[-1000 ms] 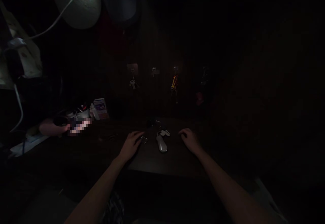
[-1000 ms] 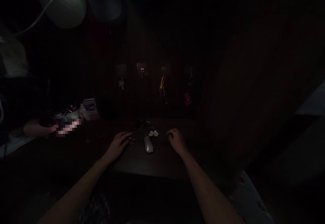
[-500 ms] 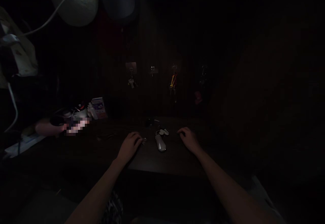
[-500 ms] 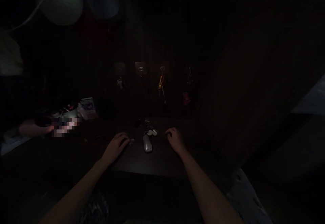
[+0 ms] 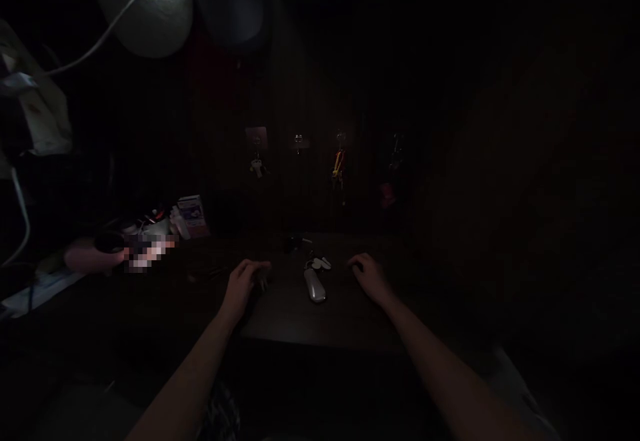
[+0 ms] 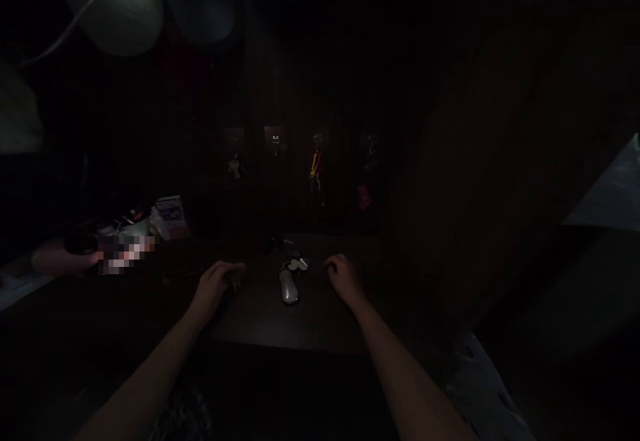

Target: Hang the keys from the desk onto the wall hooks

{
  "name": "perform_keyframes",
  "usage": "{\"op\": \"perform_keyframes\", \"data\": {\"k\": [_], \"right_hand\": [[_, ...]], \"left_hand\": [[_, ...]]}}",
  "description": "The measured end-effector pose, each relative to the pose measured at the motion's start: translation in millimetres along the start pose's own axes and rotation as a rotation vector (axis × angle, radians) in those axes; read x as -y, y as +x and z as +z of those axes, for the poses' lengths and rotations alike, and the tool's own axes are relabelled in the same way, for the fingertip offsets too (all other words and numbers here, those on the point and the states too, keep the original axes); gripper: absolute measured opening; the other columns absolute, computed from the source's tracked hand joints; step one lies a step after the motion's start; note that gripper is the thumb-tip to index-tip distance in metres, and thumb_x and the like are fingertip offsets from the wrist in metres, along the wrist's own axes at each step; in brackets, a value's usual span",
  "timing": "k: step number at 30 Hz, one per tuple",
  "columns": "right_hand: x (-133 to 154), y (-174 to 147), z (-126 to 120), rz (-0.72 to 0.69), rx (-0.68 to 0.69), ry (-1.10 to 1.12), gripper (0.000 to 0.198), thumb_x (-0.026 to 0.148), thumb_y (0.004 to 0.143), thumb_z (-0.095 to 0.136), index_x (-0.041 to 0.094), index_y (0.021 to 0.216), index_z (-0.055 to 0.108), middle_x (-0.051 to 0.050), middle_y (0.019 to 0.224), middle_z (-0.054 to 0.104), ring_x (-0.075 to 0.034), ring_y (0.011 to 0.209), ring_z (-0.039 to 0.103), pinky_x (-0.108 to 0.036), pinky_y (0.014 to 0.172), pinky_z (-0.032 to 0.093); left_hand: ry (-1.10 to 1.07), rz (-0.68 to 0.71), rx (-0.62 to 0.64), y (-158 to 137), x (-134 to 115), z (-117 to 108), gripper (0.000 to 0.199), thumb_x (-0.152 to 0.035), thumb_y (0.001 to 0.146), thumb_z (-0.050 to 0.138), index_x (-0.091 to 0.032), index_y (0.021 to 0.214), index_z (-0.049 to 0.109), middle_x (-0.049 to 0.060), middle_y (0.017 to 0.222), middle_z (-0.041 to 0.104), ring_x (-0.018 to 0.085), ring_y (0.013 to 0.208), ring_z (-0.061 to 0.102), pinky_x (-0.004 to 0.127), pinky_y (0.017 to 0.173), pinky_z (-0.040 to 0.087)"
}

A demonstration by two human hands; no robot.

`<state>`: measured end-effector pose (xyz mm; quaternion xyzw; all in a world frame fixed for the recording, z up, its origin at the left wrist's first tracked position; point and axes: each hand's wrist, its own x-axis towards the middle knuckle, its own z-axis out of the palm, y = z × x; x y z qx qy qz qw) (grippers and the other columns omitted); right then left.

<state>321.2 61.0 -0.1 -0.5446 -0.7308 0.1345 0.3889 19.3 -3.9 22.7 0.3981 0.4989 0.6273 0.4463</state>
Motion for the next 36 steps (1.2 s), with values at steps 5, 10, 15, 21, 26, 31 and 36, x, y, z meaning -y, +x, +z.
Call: {"op": "perform_keyframes", "data": {"k": [5, 10, 15, 21, 26, 31, 36], "right_hand": [[2.7, 0.7, -1.7, 0.008, 0.012, -0.008, 0.022, 0.007, 0.072, 0.044, 0.020, 0.072, 0.062, -0.003, 0.084, 0.060, -0.016, 0.085, 0.058, -0.029, 0.080, 0.042], [3.1, 0.6, -2.8, 0.010, 0.020, 0.001, 0.022, 0.007, 0.072, 0.045, 0.020, 0.073, 0.062, -0.003, 0.085, 0.059, -0.016, 0.087, 0.057, -0.030, 0.082, 0.042], [0.1, 0.5, 0.3, 0.011, 0.004, 0.014, 0.022, 0.008, 0.072, 0.044, 0.020, 0.073, 0.063, -0.003, 0.085, 0.059, -0.017, 0.086, 0.058, -0.030, 0.082, 0.042], [-3.4, 0.6, 3.7, 0.000, -0.021, 0.024, 0.022, 0.009, 0.072, 0.044, 0.020, 0.072, 0.063, -0.002, 0.084, 0.060, -0.016, 0.085, 0.058, -0.030, 0.081, 0.042], [-3.0, 0.1, 2.3, -0.012, -0.020, 0.022, 0.021, 0.010, 0.071, 0.045, 0.021, 0.072, 0.062, -0.002, 0.084, 0.059, -0.016, 0.084, 0.058, -0.029, 0.080, 0.042], [-1.4, -0.2, 1.2, 0.010, -0.004, 0.038, 0.020, 0.010, 0.072, 0.045, 0.021, 0.072, 0.062, -0.002, 0.084, 0.059, -0.017, 0.085, 0.058, -0.031, 0.082, 0.042], [-0.7, -0.8, 1.3, 0.001, -0.015, 0.059, 0.019, 0.012, 0.072, 0.045, 0.021, 0.071, 0.062, -0.002, 0.083, 0.059, -0.017, 0.085, 0.058, -0.031, 0.081, 0.042]], "left_hand": [[-0.326, -0.250, -0.017, 2.4, -2.4, 6.6, 0.009, -0.023, 0.074, 0.059, -0.015, 0.079, 0.061, 0.010, 0.096, 0.069, 0.018, 0.088, 0.065, 0.032, 0.081, 0.051], [-0.326, -0.228, 0.157, -6.6, -9.5, 10.9, 0.023, -0.015, 0.076, 0.056, -0.018, 0.098, 0.062, 0.007, 0.107, 0.065, 0.017, 0.099, 0.062, 0.033, 0.092, 0.047], [-0.292, -0.150, 0.185, -10.3, -3.8, 13.1, 0.041, -0.013, 0.071, 0.064, -0.020, 0.111, 0.059, 0.006, 0.106, 0.066, 0.016, 0.101, 0.061, 0.034, 0.098, 0.043], [-0.197, -0.120, 0.136, -15.1, -6.7, 19.1, 0.049, -0.019, 0.068, 0.070, -0.021, 0.115, 0.057, 0.007, 0.108, 0.065, 0.016, 0.100, 0.060, 0.032, 0.095, 0.045], [-0.137, -0.107, 0.099, -19.5, -14.4, 25.8, 0.051, -0.021, 0.067, 0.071, -0.020, 0.117, 0.056, 0.008, 0.110, 0.064, 0.015, 0.093, 0.062, 0.030, 0.088, 0.049], [-0.118, -0.089, 0.111, -17.0, -15.9, 27.6, 0.049, -0.023, 0.066, 0.072, -0.020, 0.113, 0.059, 0.008, 0.109, 0.065, 0.015, 0.091, 0.062, 0.028, 0.081, 0.050], [-0.070, -0.047, 0.121, -9.8, -20.3, 26.2, 0.051, -0.028, 0.065, 0.073, -0.020, 0.113, 0.059, 0.007, 0.104, 0.066, 0.016, 0.090, 0.062, 0.030, 0.080, 0.050]]}}
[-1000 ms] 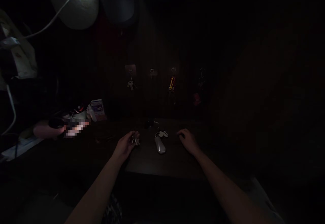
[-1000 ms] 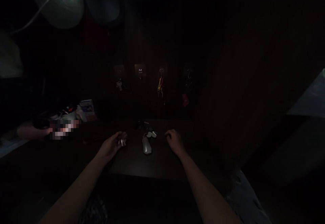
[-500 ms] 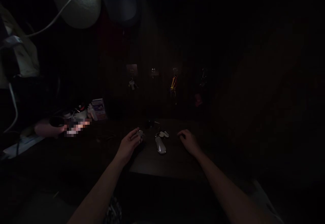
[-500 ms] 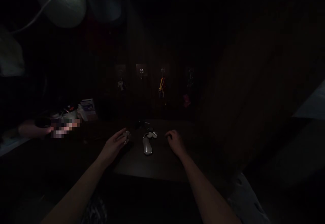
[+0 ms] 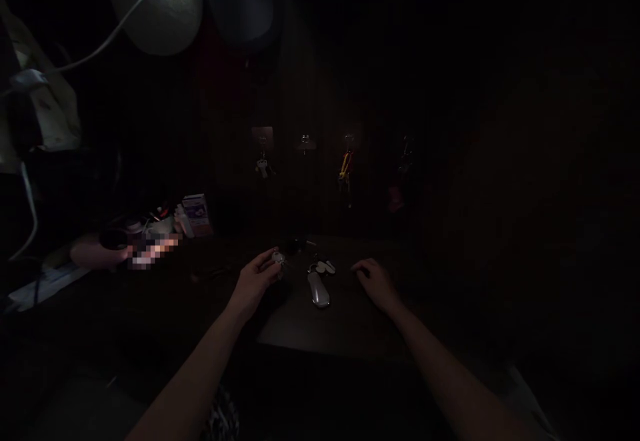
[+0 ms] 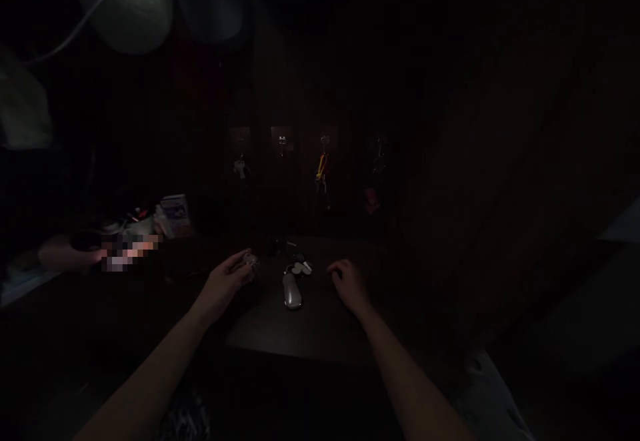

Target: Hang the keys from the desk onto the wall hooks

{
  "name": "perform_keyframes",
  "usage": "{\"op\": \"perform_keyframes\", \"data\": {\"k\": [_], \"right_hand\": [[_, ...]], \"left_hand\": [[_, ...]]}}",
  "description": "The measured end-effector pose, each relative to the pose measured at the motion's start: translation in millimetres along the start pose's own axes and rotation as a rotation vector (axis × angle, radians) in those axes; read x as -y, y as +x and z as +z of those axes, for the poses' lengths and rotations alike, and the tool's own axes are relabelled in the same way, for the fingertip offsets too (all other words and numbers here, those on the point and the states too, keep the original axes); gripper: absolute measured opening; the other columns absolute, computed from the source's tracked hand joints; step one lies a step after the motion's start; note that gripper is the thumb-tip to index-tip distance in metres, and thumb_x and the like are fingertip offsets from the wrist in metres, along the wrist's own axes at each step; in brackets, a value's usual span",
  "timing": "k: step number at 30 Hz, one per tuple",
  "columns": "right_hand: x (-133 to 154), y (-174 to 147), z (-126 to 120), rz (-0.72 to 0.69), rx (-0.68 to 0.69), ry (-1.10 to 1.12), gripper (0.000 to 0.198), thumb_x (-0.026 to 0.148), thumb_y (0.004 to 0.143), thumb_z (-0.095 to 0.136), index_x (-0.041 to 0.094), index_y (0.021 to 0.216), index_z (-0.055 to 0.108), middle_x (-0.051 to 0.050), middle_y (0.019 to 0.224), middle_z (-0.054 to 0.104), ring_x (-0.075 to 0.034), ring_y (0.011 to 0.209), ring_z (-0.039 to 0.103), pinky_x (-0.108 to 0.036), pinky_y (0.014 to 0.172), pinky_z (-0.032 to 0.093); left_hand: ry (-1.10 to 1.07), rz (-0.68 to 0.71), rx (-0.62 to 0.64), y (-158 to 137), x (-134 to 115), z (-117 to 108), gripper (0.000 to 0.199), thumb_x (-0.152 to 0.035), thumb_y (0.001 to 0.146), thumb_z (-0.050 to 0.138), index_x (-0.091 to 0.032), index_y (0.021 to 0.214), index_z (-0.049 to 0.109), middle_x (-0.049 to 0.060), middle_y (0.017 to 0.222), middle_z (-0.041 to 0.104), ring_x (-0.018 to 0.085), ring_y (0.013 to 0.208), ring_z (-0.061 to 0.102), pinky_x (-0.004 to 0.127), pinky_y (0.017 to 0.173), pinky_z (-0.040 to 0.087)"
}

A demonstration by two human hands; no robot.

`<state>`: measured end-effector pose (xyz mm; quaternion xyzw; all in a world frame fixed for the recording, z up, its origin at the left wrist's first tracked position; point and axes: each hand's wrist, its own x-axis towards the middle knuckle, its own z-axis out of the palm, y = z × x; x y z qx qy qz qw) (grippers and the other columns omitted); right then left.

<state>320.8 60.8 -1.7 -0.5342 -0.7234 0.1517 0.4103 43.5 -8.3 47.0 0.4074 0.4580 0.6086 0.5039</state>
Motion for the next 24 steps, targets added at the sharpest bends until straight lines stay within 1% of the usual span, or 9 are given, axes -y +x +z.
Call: {"op": "perform_keyframes", "data": {"k": [6, 8, 11, 14, 17, 20, 24], "right_hand": [[-0.3, 0.0, 1.0, 0.012, -0.016, 0.014, 0.019, 0.014, 0.072, 0.045, 0.021, 0.071, 0.062, -0.002, 0.082, 0.059, -0.017, 0.084, 0.058, -0.031, 0.080, 0.043], [-0.5, 0.4, 0.9, 0.011, -0.015, 0.017, 0.019, 0.013, 0.071, 0.045, 0.021, 0.071, 0.062, -0.003, 0.082, 0.059, -0.017, 0.084, 0.058, -0.031, 0.080, 0.043], [-0.5, 1.2, 0.3, 0.001, -0.013, 0.027, 0.020, 0.012, 0.071, 0.044, 0.021, 0.070, 0.062, -0.003, 0.082, 0.060, -0.018, 0.084, 0.058, -0.032, 0.080, 0.043], [-0.1, 1.9, -0.4, 0.003, -0.016, 0.037, 0.020, 0.011, 0.070, 0.045, 0.022, 0.068, 0.062, -0.003, 0.081, 0.061, -0.018, 0.084, 0.058, -0.032, 0.080, 0.043], [0.8, 1.9, -0.8, 0.011, -0.014, 0.043, 0.020, 0.011, 0.070, 0.045, 0.022, 0.069, 0.062, -0.002, 0.081, 0.061, -0.017, 0.083, 0.058, -0.032, 0.080, 0.043], [2.7, 1.4, -1.7, 0.014, -0.027, 0.041, 0.020, 0.011, 0.070, 0.045, 0.023, 0.069, 0.062, -0.002, 0.081, 0.061, -0.017, 0.083, 0.059, -0.031, 0.080, 0.043], [5.2, 1.1, -3.7, 0.035, -0.007, 0.038, 0.020, 0.011, 0.070, 0.045, 0.022, 0.069, 0.062, -0.002, 0.083, 0.061, -0.018, 0.084, 0.059, -0.031, 0.080, 0.043]], "left_hand": [[-0.012, 0.105, -0.043, 19.0, -21.9, -2.5, 0.055, -0.031, 0.060, 0.075, -0.018, 0.111, 0.060, 0.006, 0.099, 0.066, 0.016, 0.087, 0.063, 0.033, 0.084, 0.048], [-0.013, 0.126, -0.050, 28.2, -31.6, -3.4, 0.054, -0.031, 0.060, 0.075, -0.018, 0.111, 0.060, 0.007, 0.102, 0.066, 0.016, 0.088, 0.062, 0.033, 0.086, 0.047], [0.026, 0.162, -0.062, 43.4, -46.9, -5.4, 0.050, -0.033, 0.063, 0.072, -0.020, 0.110, 0.061, 0.008, 0.109, 0.064, 0.017, 0.094, 0.061, 0.032, 0.086, 0.046], [0.090, 0.234, -0.082, 59.8, -62.6, -7.9, 0.042, -0.041, 0.070, 0.065, -0.020, 0.107, 0.063, 0.010, 0.114, 0.063, 0.018, 0.099, 0.059, 0.031, 0.084, 0.047], [0.164, 0.314, -0.113, 78.2, -78.4, -10.8, 0.041, -0.041, 0.071, 0.062, -0.019, 0.105, 0.064, 0.009, 0.112, 0.064, 0.018, 0.096, 0.060, 0.030, 0.080, 0.048], [0.254, 0.384, -0.207, 97.2, -94.2, -12.3, 0.037, -0.036, 0.071, 0.061, -0.019, 0.103, 0.065, 0.006, 0.105, 0.067, 0.016, 0.090, 0.061, 0.029, 0.078, 0.048], [0.348, 0.505, -0.336, 117.1, -113.8, -8.0, 0.027, -0.028, 0.071, 0.059, -0.017, 0.095, 0.067, 0.005, 0.100, 0.068, 0.017, 0.092, 0.061, 0.029, 0.084, 0.046]]}}
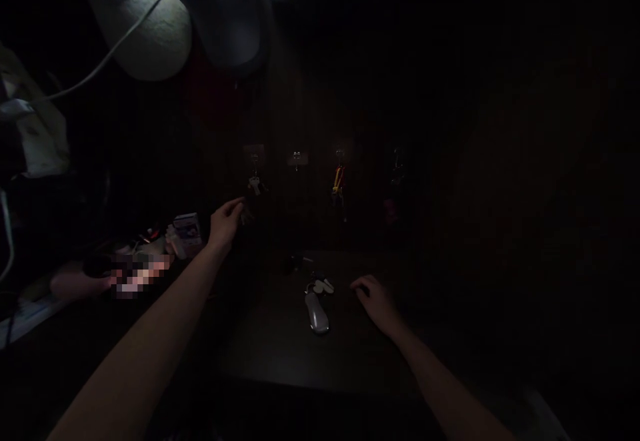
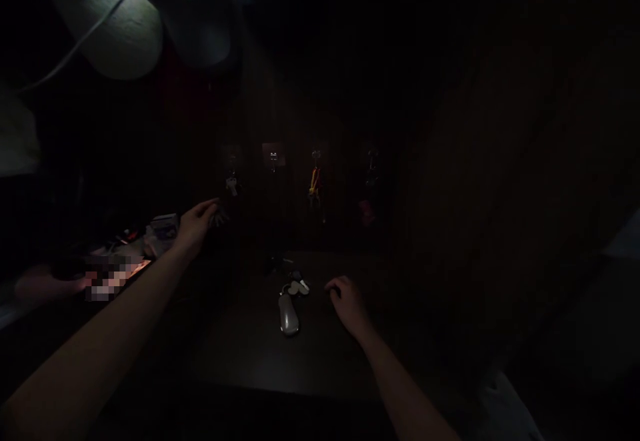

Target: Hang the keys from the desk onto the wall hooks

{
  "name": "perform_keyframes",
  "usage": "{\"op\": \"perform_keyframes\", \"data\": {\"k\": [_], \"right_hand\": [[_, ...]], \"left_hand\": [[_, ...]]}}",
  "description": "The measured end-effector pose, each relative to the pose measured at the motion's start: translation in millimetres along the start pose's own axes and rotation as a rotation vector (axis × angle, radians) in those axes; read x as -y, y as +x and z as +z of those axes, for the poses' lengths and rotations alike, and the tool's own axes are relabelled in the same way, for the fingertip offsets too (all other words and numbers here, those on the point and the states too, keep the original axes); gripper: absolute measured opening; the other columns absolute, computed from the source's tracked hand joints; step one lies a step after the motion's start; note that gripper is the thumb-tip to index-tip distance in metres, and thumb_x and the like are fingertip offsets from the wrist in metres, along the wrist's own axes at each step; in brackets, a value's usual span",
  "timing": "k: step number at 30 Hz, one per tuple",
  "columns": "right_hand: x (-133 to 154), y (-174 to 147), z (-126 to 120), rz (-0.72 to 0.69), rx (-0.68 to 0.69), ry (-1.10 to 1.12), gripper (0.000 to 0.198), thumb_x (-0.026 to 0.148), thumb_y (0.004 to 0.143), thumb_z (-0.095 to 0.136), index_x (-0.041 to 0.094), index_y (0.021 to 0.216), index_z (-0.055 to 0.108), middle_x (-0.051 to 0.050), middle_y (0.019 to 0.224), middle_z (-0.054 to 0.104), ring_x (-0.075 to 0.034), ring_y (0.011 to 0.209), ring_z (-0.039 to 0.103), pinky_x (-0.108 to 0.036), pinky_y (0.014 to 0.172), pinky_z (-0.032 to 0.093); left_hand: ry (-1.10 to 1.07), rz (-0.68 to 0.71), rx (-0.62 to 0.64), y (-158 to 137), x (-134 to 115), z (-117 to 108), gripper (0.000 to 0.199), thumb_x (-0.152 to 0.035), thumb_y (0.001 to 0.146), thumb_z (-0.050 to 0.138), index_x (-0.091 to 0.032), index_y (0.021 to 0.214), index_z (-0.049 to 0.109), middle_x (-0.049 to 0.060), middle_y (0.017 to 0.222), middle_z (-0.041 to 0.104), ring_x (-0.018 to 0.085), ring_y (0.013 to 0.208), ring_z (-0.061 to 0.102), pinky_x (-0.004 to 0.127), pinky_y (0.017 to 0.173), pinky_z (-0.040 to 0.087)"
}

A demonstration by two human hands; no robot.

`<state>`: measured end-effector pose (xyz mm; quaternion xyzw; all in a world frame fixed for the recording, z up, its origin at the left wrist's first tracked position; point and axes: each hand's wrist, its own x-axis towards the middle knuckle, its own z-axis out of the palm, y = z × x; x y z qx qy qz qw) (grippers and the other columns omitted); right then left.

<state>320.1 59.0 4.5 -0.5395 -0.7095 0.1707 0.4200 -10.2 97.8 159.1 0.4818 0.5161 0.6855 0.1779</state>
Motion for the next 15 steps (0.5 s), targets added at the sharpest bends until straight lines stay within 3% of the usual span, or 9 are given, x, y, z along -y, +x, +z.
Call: {"op": "perform_keyframes", "data": {"k": [4, 8, 15], "right_hand": [[-2.2, 0.5, 1.1, -0.004, 0.004, 0.012, 0.020, 0.011, 0.071, 0.045, 0.022, 0.070, 0.061, -0.003, 0.083, 0.060, -0.017, 0.084, 0.058, -0.030, 0.079, 0.044], [-8.1, 1.3, 4.8, -0.021, -0.021, 0.024, 0.019, 0.012, 0.071, 0.045, 0.022, 0.069, 0.061, -0.002, 0.082, 0.060, -0.017, 0.083, 0.058, -0.030, 0.079, 0.044], [-9.2, 1.4, 4.9, -0.018, -0.009, 0.022, 0.020, 0.012, 0.072, 0.044, 0.021, 0.071, 0.061, -0.003, 0.083, 0.061, -0.017, 0.084, 0.058, -0.031, 0.080, 0.043]], "left_hand": [[0.013, 0.024, -0.083, 18.1, -10.3, 10.2, 0.029, -0.026, 0.069, 0.063, -0.014, 0.095, 0.063, 0.008, 0.096, 0.068, 0.018, 0.092, 0.062, 0.030, 0.082, 0.047], [0.020, 0.083, -0.072, 35.4, -16.4, 18.8, 0.030, -0.024, 0.069, 0.063, -0.015, 0.099, 0.061, 0.008, 0.096, 0.067, 0.018, 0.093, 0.062, 0.029, 0.082, 0.047], [0.273, 0.246, -0.081, 52.6, -30.2, 26.3, 0.025, -0.022, 0.074, 0.057, -0.014, 0.097, 0.064, 0.008, 0.101, 0.067, 0.020, 0.097, 0.061, 0.030, 0.086, 0.044]]}}
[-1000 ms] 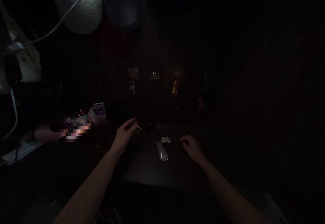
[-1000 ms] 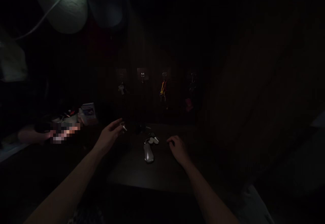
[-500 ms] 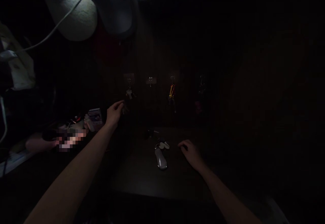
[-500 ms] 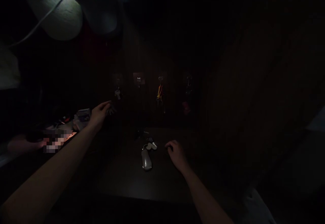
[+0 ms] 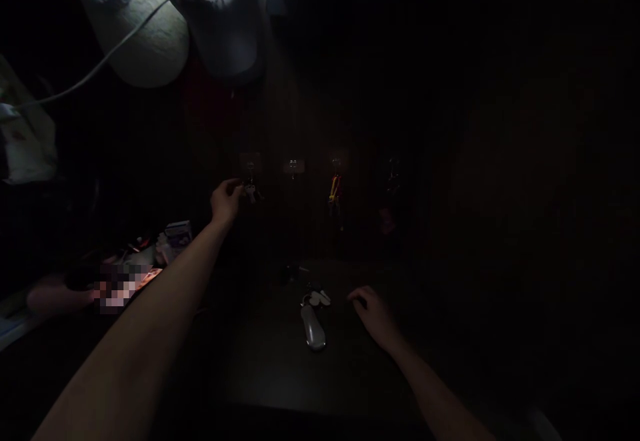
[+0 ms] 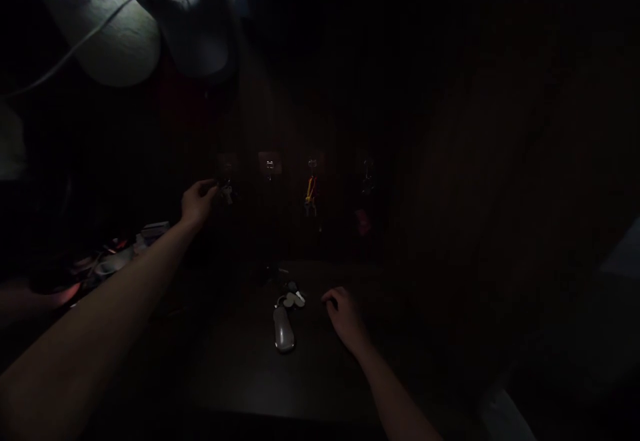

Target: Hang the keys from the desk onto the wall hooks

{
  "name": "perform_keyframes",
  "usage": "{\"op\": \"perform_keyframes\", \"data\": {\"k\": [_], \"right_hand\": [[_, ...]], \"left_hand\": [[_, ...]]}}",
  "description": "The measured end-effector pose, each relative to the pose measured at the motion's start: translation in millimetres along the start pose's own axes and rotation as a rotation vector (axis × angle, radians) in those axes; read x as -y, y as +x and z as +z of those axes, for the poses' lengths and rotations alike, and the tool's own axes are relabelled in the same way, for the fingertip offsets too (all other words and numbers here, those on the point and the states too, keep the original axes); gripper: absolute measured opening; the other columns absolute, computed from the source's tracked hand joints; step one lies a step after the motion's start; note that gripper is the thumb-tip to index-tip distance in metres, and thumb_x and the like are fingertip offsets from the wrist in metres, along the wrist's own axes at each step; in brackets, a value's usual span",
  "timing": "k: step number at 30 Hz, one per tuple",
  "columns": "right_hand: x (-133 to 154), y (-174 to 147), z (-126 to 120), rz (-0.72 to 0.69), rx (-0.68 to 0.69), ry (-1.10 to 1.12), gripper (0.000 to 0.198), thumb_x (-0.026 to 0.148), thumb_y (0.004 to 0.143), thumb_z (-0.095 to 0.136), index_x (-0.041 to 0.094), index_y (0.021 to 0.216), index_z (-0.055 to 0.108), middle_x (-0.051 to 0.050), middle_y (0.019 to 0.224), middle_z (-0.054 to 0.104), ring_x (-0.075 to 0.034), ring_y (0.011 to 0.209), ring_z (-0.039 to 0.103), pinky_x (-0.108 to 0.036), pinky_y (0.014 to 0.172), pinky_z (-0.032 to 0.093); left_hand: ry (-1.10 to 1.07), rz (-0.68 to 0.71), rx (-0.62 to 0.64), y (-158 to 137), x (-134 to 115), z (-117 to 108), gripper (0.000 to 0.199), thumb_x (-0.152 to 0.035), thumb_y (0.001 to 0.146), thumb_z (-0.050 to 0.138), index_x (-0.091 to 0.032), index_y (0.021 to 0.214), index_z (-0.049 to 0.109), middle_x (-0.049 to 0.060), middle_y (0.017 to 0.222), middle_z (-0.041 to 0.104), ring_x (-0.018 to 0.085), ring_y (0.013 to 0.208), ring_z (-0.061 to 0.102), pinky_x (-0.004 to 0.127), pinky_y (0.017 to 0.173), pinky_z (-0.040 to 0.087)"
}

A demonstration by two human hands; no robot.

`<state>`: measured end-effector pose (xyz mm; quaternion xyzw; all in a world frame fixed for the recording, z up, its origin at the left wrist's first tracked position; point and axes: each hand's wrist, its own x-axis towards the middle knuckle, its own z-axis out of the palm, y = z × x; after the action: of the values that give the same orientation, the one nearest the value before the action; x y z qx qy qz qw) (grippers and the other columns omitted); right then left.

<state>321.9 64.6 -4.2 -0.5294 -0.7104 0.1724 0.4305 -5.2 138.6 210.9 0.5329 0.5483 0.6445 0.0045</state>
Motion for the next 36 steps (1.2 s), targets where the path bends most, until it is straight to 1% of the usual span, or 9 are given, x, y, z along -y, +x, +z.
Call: {"op": "perform_keyframes", "data": {"k": [3, 8, 10, 14, 17, 22, 29, 32, 36], "right_hand": [[1.5, 0.1, -0.7, 0.004, 0.010, -0.011, 0.020, 0.012, 0.072, 0.043, 0.021, 0.072, 0.061, -0.003, 0.084, 0.060, -0.017, 0.084, 0.058, -0.030, 0.080, 0.042], [1.1, 0.1, -0.5, 0.014, 0.004, -0.009, 0.020, 0.012, 0.072, 0.043, 0.021, 0.070, 0.061, -0.004, 0.083, 0.060, -0.018, 0.085, 0.057, -0.031, 0.081, 0.042], [0.2, -0.1, 0.0, 0.011, 0.001, -0.009, 0.020, 0.012, 0.072, 0.043, 0.021, 0.071, 0.061, -0.003, 0.083, 0.060, -0.018, 0.085, 0.057, -0.031, 0.081, 0.042], [-1.7, -0.2, 1.3, 0.012, -0.004, -0.006, 0.020, 0.013, 0.073, 0.044, 0.021, 0.071, 0.062, -0.003, 0.083, 0.060, -0.017, 0.084, 0.057, -0.031, 0.080, 0.042], [-2.4, -0.1, 2.2, 0.010, -0.014, -0.003, 0.020, 0.012, 0.073, 0.044, 0.021, 0.071, 0.062, -0.003, 0.082, 0.060, -0.017, 0.083, 0.058, -0.030, 0.079, 0.042], [-0.6, -0.1, 2.2, 0.015, -0.022, -0.005, 0.021, 0.010, 0.072, 0.045, 0.021, 0.070, 0.062, -0.003, 0.081, 0.060, -0.017, 0.084, 0.058, -0.029, 0.079, 0.042], [1.0, -1.0, 1.6, 0.002, -0.033, -0.022, 0.021, 0.009, 0.071, 0.045, 0.021, 0.070, 0.062, -0.002, 0.081, 0.060, -0.016, 0.083, 0.058, -0.029, 0.079, 0.042], [1.1, -0.9, 1.3, 0.000, -0.021, -0.025, 0.021, 0.008, 0.071, 0.045, 0.021, 0.071, 0.061, -0.002, 0.081, 0.060, -0.016, 0.083, 0.058, -0.028, 0.079, 0.042], [1.7, -0.8, 0.8, 0.002, -0.019, -0.038, 0.021, 0.007, 0.071, 0.045, 0.020, 0.071, 0.061, -0.002, 0.082, 0.059, -0.016, 0.084, 0.057, -0.029, 0.080, 0.042]], "left_hand": [[0.109, 0.048, 0.020, 4.1, -6.4, 1.5, 0.025, -0.022, 0.075, 0.056, -0.015, 0.098, 0.063, 0.006, 0.101, 0.067, 0.018, 0.098, 0.060, 0.029, 0.087, 0.043], [0.159, 0.075, 0.044, 12.2, -13.1, 4.3, 0.025, -0.020, 0.074, 0.057, -0.018, 0.098, 0.065, 0.004, 0.100, 0.068, 0.017, 0.093, 0.061, 0.026, 0.083, 0.045], [0.183, 0.051, 0.059, 15.3, -14.6, 4.6, 0.027, -0.021, 0.073, 0.058, -0.018, 0.099, 0.066, 0.005, 0.100, 0.069, 0.017, 0.093, 0.062, 0.026, 0.083, 0.046], [0.224, -0.032, 0.132, 19.1, -16.6, 3.7, 0.029, -0.023, 0.073, 0.060, -0.017, 0.101, 0.067, 0.006, 0.100, 0.069, 0.019, 0.095, 0.062, 0.025, 0.083, 0.046], [0.245, -0.065, 0.153, 19.9, -16.4, 2.5, 0.030, -0.023, 0.073, 0.061, -0.018, 0.102, 0.067, 0.007, 0.103, 0.069, 0.020, 0.097, 0.062, 0.025, 0.083, 0.046], [0.244, -0.058, 0.175, 18.7, -12.2, 2.2, 0.030, -0.025, 0.074, 0.060, -0.019, 0.102, 0.067, 0.007, 0.106, 0.068, 0.021, 0.100, 0.061, 0.028, 0.086, 0.046], [0.206, -0.026, 0.211, 13.0, -0.7, 6.7, 0.033, -0.021, 0.081, 0.049, -0.018, 0.112, 0.061, 0.006, 0.113, 0.065, 0.019, 0.107, 0.058, 0.030, 0.092, 0.043], [0.153, -0.008, 0.208, 6.7, 6.8, 8.4, 0.037, -0.025, 0.082, 0.049, -0.016, 0.117, 0.057, 0.007, 0.120, 0.061, 0.020, 0.112, 0.055, 0.031, 0.096, 0.041], [0.142, 0.000, 0.183, -7.6, 15.7, 7.7, 0.041, -0.027, 0.081, 0.050, -0.015, 0.121, 0.054, 0.009, 0.124, 0.058, 0.021, 0.115, 0.052, 0.033, 0.098, 0.039]]}}
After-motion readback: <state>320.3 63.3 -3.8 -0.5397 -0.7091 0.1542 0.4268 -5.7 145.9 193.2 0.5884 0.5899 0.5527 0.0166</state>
